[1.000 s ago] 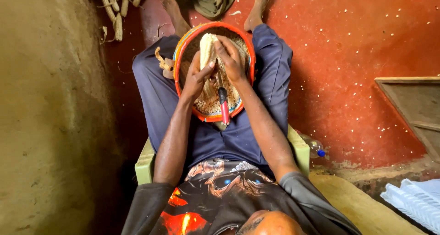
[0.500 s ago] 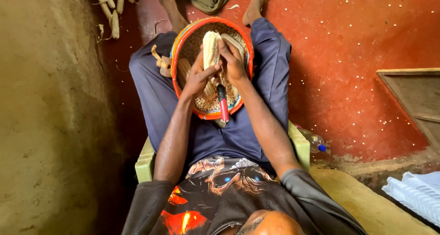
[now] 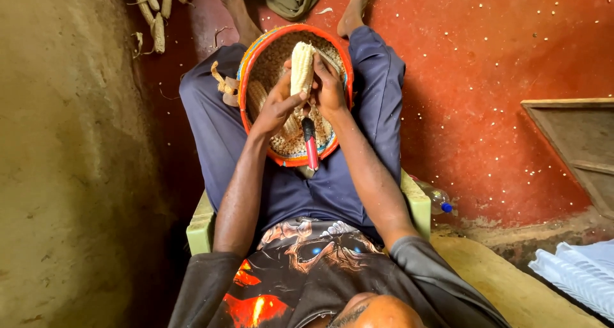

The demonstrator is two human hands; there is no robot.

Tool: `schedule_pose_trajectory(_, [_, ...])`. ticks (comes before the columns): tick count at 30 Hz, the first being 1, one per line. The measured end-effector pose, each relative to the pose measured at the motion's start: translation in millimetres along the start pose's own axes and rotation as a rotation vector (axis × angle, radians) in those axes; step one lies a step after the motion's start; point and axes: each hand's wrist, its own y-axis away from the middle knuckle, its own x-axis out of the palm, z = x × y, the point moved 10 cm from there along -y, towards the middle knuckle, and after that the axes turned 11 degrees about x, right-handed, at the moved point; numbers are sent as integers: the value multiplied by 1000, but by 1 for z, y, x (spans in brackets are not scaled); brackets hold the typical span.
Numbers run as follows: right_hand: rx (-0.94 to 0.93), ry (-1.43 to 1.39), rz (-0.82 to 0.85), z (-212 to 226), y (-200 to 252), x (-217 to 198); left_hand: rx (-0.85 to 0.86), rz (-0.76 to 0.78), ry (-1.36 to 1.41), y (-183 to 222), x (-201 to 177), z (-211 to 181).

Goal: Shelling kernels from corn cobs into a basket using a small hand tool

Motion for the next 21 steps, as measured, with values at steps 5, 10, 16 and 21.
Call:
schedule_pose_trajectory(5, [-40, 68, 62, -32, -26, -23, -3, -82, -94, 5, -17, 5])
schedule_pose_trajectory(10, [-60, 63, 15, -56, -54, -58, -1, -85, -62, 3, -15, 4])
schedule_pose_trajectory(16, [30, 2, -32, -22, -18, -29, -42, 25, -6, 3, 5, 0])
schedule_pose_trajectory(21, [-66, 46, 217, -15, -15, -11, -30, 69, 25, 7, -8, 16])
